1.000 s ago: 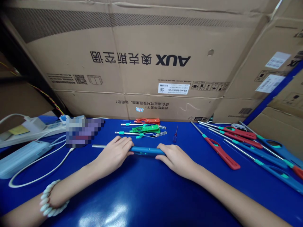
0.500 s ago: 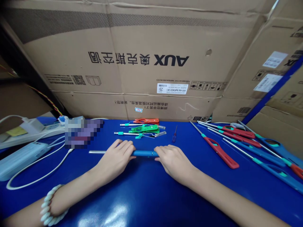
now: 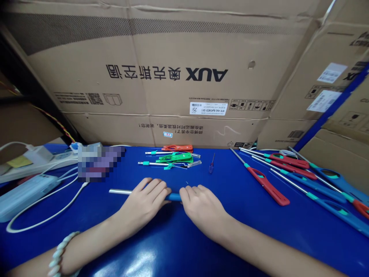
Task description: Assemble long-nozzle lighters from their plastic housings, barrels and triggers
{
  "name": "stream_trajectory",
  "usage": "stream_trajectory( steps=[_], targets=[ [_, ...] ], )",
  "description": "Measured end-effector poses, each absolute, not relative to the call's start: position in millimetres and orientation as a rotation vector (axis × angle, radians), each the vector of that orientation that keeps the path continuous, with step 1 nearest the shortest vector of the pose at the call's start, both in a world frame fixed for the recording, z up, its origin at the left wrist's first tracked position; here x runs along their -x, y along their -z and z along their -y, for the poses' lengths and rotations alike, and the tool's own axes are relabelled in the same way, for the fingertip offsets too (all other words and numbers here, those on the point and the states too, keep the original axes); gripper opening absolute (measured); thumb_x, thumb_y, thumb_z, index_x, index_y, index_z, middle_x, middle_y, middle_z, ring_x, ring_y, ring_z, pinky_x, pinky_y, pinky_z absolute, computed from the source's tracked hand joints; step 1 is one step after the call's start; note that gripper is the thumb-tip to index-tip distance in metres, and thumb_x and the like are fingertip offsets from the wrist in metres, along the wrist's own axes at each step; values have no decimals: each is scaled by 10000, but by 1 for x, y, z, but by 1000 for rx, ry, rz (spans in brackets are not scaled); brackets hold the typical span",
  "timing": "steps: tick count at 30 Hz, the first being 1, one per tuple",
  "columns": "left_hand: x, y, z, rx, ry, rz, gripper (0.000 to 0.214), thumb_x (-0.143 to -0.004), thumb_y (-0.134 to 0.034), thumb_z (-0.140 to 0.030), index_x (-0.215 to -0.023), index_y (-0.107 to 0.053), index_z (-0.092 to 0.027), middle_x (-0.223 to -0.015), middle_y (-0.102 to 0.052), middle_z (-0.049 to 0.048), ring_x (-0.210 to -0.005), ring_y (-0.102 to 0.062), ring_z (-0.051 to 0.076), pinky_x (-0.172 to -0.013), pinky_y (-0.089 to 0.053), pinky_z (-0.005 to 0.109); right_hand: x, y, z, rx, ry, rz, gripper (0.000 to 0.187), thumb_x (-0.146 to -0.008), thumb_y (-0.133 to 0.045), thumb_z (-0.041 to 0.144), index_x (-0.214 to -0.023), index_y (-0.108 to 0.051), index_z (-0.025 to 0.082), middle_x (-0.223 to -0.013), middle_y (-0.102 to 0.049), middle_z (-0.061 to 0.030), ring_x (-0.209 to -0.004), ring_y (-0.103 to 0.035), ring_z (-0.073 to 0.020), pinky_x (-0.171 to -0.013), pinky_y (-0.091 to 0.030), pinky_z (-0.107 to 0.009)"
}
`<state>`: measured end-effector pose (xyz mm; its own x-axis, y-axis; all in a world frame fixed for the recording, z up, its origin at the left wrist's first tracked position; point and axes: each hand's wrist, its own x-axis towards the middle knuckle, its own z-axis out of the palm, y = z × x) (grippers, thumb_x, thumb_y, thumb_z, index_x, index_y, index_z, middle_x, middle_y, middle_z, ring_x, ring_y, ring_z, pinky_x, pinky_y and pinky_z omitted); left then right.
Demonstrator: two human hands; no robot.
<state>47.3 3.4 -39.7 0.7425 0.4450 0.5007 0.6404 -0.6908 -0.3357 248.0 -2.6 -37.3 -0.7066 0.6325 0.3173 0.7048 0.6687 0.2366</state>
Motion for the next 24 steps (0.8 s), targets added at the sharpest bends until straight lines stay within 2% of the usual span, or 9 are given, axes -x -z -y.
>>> stream_trajectory(
  steps=[2,5,8,13,16,20,24],
  targets=[
    [-42,34,-8,2459,558,837,224,-975,-426,-257,-1042,-572,-101,-951,-634,101,-905,-559,253,-781,-395,375,-251,37,-3,1119,495,2690,113,-919,-470,123,-827,-509,176,-704,-641,-38,-602,-616,-196,-609,-384,-309],
    [-30,23,-19,2421,541,928,409,-948,-479,-387,-1212,-517,-77,-1079,-623,141,-982,-547,277,-833,-399,397,-259,34,-14,1201,482,2708,91,-901,-543,179,-826,-492,184,-717,-652,-30,-608,-622,-200,-593,-364,-302],
    [-14,16,-34,2406,421,1033,441,-905,-549,-415,-1193,-541,-81,-1142,-604,152,-1034,-530,308,-866,-389,420,-270,31,-25,1274,494,2715,117,-893,-569,200,-813,-484,184,-710,-655,-28,-600,-621,-202,-573,-339,-295],
    [2,16,-50,2474,289,1032,387,-939,-501,-385,-1196,-527,-97,-1139,-588,147,-1051,-525,292,-866,-372,406,-278,27,-36,1293,525,2727,104,-899,-563,203,-826,-492,180,-730,-664,-35,-604,-619,-200,-552,-313,-286],
    [-2,22,-49,2524,255,976,289,-962,-466,-333,-1125,-544,-107,-1068,-599,119,-988,-537,269,-850,-362,399,-276,28,-35,1297,520,2742,100,-898,-564,207,-831,-495,179,-733,-663,-39,-609,-619,-196,-559,-322,-282],
    [-20,34,-35,2589,248,935,189,-974,-423,-229,-865,-546,-135,-855,-590,65,-808,-542,237,-768,-369,374,-266,36,-24,1190,551,2764,61,-894,-538,174,-842,-507,176,-721,-657,-34,-606,-623,-194,-587,-369,-293],
    [-35,41,-20,2654,298,880,151,-954,-427,-175,-832,-510,-143,-863,-584,73,-765,-531,228,-743,-377,361,-260,45,-13,993,691,2722,159,-830,-455,15,-866,-536,148,-722,-668,-54,-596,-628,-196,-619,-419,-309]
  ],
)
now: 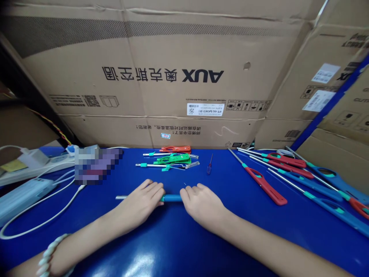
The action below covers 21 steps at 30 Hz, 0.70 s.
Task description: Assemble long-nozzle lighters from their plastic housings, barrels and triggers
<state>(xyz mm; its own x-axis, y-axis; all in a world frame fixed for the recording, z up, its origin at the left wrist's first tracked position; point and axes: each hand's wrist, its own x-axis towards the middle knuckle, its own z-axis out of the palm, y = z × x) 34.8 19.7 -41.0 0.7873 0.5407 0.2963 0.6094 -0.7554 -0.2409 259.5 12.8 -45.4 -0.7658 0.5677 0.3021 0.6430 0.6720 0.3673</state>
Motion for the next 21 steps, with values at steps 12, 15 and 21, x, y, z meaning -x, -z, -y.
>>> stream_trajectory(
  steps=[12,15,21],
  targets=[
    [-41,38,-5,2483,362,822,165,-917,-370,-102,-834,-510,-127,-878,-585,118,-746,-535,241,-741,-379,372,-256,43,-2,902,839,2639,196,-802,-427,-16,-841,-533,144,-792,-685,-110,-612,-641,-200,-607,-456,-303],
    [-43,43,-2,2434,334,813,153,-903,-381,-85,-836,-514,-119,-875,-587,125,-744,-540,239,-760,-374,375,-255,45,0,929,800,2636,206,-796,-426,-22,-844,-524,153,-787,-688,-99,-618,-647,-196,-628,-469,-299],
    [-45,51,0,2381,326,813,138,-886,-392,-68,-891,-528,-89,-963,-597,163,-832,-556,269,-853,-350,411,-254,49,3,976,683,2659,199,-817,-428,-17,-855,-514,159,-781,-687,-78,-638,-655,-186,-707,-486,-301]
  ],
)
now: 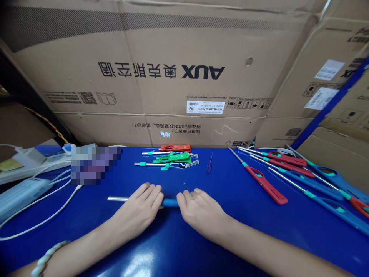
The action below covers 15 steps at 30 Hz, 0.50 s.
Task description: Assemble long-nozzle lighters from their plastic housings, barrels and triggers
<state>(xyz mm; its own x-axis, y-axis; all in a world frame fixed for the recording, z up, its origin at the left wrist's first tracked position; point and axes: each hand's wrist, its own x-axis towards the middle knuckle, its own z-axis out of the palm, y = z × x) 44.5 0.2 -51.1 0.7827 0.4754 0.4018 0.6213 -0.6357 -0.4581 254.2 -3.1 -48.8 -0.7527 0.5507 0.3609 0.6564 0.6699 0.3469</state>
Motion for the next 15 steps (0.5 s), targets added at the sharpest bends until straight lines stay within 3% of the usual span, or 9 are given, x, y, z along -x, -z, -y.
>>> stream_trajectory(
  steps=[6,11,15],
  targets=[
    [-41,35,-10,2417,366,810,219,-947,-335,-122,-833,-521,-129,-870,-573,110,-751,-519,239,-741,-364,368,-256,42,-10,997,467,2691,36,-887,-541,135,-861,-533,159,-743,-662,-41,-633,-647,-205,-656,-485,-321],
    [-29,30,-24,2514,296,967,266,-974,-323,-171,-836,-546,-127,-873,-567,111,-760,-504,252,-699,-370,375,-274,31,-32,1066,90,2631,230,-888,-599,324,-1045,-552,163,-935,-690,-69,-766,-656,-209,-692,-486,-319],
    [-26,31,-26,2632,353,1051,207,-962,-373,-171,-1057,-551,-125,-1001,-585,109,-868,-529,254,-752,-395,385,-280,41,-39,944,76,2576,182,-937,-513,320,-983,-587,161,-899,-678,-71,-774,-641,-193,-706,-478,-308]
  ],
)
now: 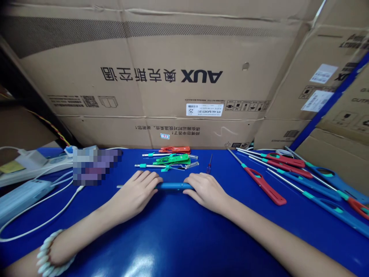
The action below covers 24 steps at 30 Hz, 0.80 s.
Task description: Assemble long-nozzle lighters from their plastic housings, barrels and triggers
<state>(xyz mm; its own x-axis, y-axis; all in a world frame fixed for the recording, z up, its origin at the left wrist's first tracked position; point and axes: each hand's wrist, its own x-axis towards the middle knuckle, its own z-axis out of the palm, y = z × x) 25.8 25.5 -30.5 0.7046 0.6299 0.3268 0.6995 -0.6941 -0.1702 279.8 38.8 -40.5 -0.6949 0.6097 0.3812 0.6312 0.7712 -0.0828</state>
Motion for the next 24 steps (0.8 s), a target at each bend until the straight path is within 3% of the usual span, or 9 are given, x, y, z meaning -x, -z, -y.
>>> stream_trajectory(
  steps=[3,8,13,17,24],
  targets=[
    [-32,35,-19,2777,465,958,254,-959,-417,-183,-1204,-477,-147,-1111,-585,92,-976,-544,239,-804,-416,366,-273,52,-33,855,177,2584,207,-950,-485,325,-996,-597,157,-884,-674,-81,-831,-644,-205,-752,-472,-325],
    [-39,46,-13,2851,460,904,223,-979,-345,-161,-1132,-507,-159,-1059,-589,77,-909,-588,205,-774,-441,342,-266,52,-30,816,-3,2584,353,-892,-548,470,-1038,-579,150,-915,-662,-80,-847,-633,-218,-758,-484,-341],
    [-36,42,-15,2875,380,919,241,-943,-353,-98,-1103,-522,-161,-1022,-572,68,-855,-564,208,-756,-421,350,-276,53,-47,997,-189,2403,165,-952,-447,175,-1006,-602,160,-931,-644,-65,-860,-614,-173,-763,-496,-290],
    [-36,38,-14,2870,396,945,202,-948,-369,-137,-1022,-555,-160,-971,-573,58,-803,-540,202,-732,-410,345,-279,61,-54,976,-160,2470,168,-917,-500,123,-999,-635,180,-972,-630,-62,-911,-594,-181,-801,-497,-304],
    [-32,40,-18,2791,478,959,251,-991,-355,-243,-893,-576,-174,-901,-565,44,-760,-510,176,-699,-383,307,-278,64,-55,977,-191,2436,129,-902,-513,93,-859,-605,172,-859,-621,-46,-831,-586,-172,-738,-493,-283]
  ],
)
